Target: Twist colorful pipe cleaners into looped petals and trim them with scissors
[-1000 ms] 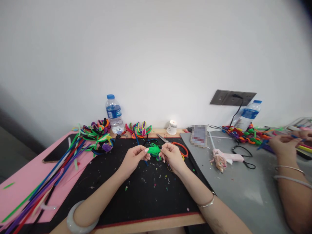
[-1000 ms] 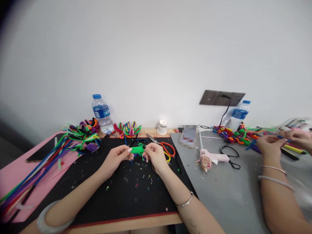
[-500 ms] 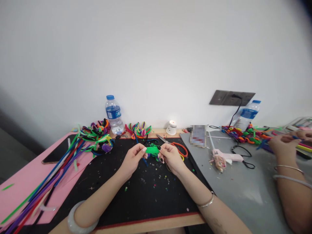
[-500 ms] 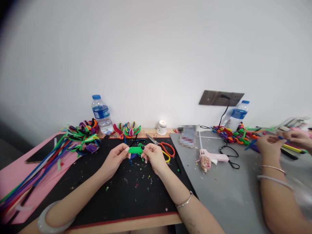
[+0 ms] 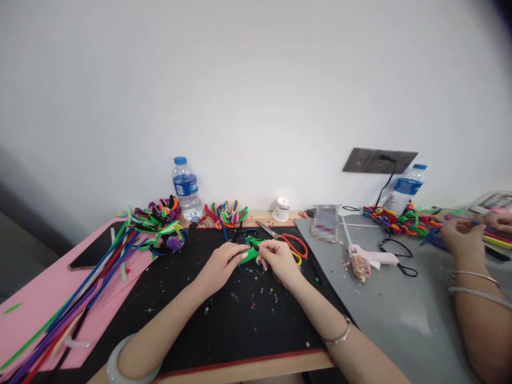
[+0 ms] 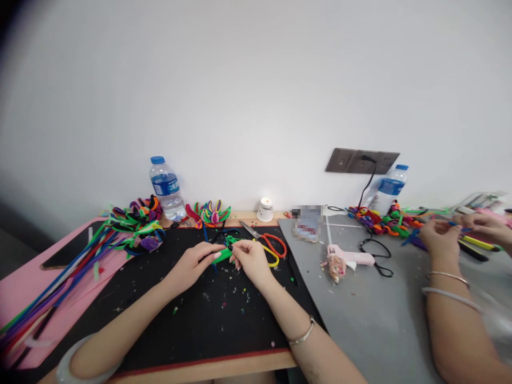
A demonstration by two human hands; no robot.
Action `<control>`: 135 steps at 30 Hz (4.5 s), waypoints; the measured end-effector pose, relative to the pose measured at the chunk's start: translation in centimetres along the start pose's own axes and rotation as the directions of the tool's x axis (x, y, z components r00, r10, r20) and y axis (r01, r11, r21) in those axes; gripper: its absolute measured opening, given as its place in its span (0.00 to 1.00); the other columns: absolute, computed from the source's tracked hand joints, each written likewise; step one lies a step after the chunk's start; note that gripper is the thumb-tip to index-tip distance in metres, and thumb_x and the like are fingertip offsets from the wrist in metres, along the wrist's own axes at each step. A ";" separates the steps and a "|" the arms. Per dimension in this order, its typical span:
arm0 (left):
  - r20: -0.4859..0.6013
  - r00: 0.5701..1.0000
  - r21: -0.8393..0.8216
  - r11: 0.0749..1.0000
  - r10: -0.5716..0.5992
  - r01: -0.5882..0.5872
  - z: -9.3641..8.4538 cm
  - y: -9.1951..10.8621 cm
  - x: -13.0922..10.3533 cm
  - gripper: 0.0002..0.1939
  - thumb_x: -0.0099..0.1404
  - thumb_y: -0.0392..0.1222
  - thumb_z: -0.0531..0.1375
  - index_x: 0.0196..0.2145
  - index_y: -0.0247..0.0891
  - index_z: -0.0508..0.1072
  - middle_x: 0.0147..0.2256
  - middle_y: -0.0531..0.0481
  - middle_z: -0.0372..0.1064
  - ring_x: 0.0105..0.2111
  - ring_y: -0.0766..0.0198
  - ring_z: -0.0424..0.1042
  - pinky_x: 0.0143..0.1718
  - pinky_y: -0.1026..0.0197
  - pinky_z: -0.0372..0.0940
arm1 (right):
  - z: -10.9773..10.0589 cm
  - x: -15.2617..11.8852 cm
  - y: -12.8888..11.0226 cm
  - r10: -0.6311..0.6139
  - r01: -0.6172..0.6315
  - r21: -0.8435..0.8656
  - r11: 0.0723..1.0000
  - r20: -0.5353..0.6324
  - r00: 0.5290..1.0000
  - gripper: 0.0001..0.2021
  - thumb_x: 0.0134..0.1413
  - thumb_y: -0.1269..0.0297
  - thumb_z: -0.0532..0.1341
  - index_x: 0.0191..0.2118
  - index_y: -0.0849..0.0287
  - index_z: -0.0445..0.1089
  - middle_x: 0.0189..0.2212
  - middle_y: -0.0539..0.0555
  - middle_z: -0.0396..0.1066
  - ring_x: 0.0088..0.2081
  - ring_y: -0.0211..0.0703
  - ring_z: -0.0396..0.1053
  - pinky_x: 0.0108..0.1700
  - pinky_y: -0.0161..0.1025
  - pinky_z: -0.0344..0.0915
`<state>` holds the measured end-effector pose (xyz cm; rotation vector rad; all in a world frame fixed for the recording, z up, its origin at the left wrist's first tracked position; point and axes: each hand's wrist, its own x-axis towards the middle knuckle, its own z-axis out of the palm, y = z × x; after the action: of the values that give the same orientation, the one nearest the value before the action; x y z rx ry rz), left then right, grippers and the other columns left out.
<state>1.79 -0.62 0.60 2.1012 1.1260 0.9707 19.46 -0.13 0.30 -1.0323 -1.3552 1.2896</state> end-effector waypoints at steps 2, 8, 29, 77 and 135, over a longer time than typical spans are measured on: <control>0.068 0.998 0.031 0.999 0.015 -0.017 0.2 0.0 -0.1 0.14 0.62 0.44 0.51 0.41 0.43 0.72 0.35 0.48 0.70 0.36 0.60 0.67 0.40 0.62 0.58 | 0.2 -0.1 0.2 -0.005 0.006 -0.018 1.000 0.033 0.999 0.08 0.45 0.62 0.59 0.25 0.62 0.66 0.15 0.48 0.66 0.13 0.30 0.57 0.17 0.29 0.56; 0.154 0.987 0.064 0.997 0.039 -0.049 0.2 0.7 -0.1 0.13 0.64 0.41 0.49 0.37 0.40 0.73 0.28 0.51 0.70 0.31 0.64 0.66 0.35 0.65 0.57 | 0.4 -0.3 0.3 0.006 -0.006 0.000 1.000 0.043 0.999 0.07 0.46 0.63 0.58 0.27 0.60 0.60 0.16 0.46 0.66 0.14 0.31 0.61 0.16 0.29 0.58; 0.099 0.995 0.015 1.000 -0.008 0.007 0.1 0.7 -0.1 0.13 0.62 0.41 0.52 0.41 0.40 0.73 0.29 0.53 0.74 0.31 0.64 0.70 0.36 0.66 0.59 | 0.4 -0.5 -0.4 -0.035 0.038 -0.052 0.998 0.057 0.998 0.08 0.50 0.62 0.55 0.26 0.59 0.57 0.15 0.44 0.60 0.15 0.29 0.52 0.17 0.28 0.49; 0.147 0.988 -0.064 0.997 0.048 -0.039 0.2 1.8 -0.4 0.19 0.65 0.42 0.47 0.19 0.35 0.65 0.21 0.53 0.64 0.26 0.67 0.63 0.33 0.65 0.56 | 0.6 -1.0 -1.1 -0.082 0.148 -0.329 0.933 0.204 0.976 0.12 0.52 0.67 0.50 0.19 0.59 0.52 0.17 0.45 0.53 0.21 0.32 0.50 0.24 0.30 0.49; -0.319 0.916 -0.443 0.893 -0.242 0.081 -0.2 0.2 0.3 0.13 0.60 0.48 0.52 0.27 0.37 0.67 0.23 0.53 0.63 0.27 0.65 0.62 0.33 0.64 0.57 | -3.3 0.2 -2.2 -0.201 0.031 -0.856 0.515 -0.086 0.976 0.13 0.43 0.53 0.57 0.29 0.58 0.57 0.25 0.48 0.63 0.24 0.36 0.56 0.26 0.31 0.48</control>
<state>1.81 -0.45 0.90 1.4875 1.1230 1.4205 22.76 0.44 2.44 -1.6253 -1.9311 0.3133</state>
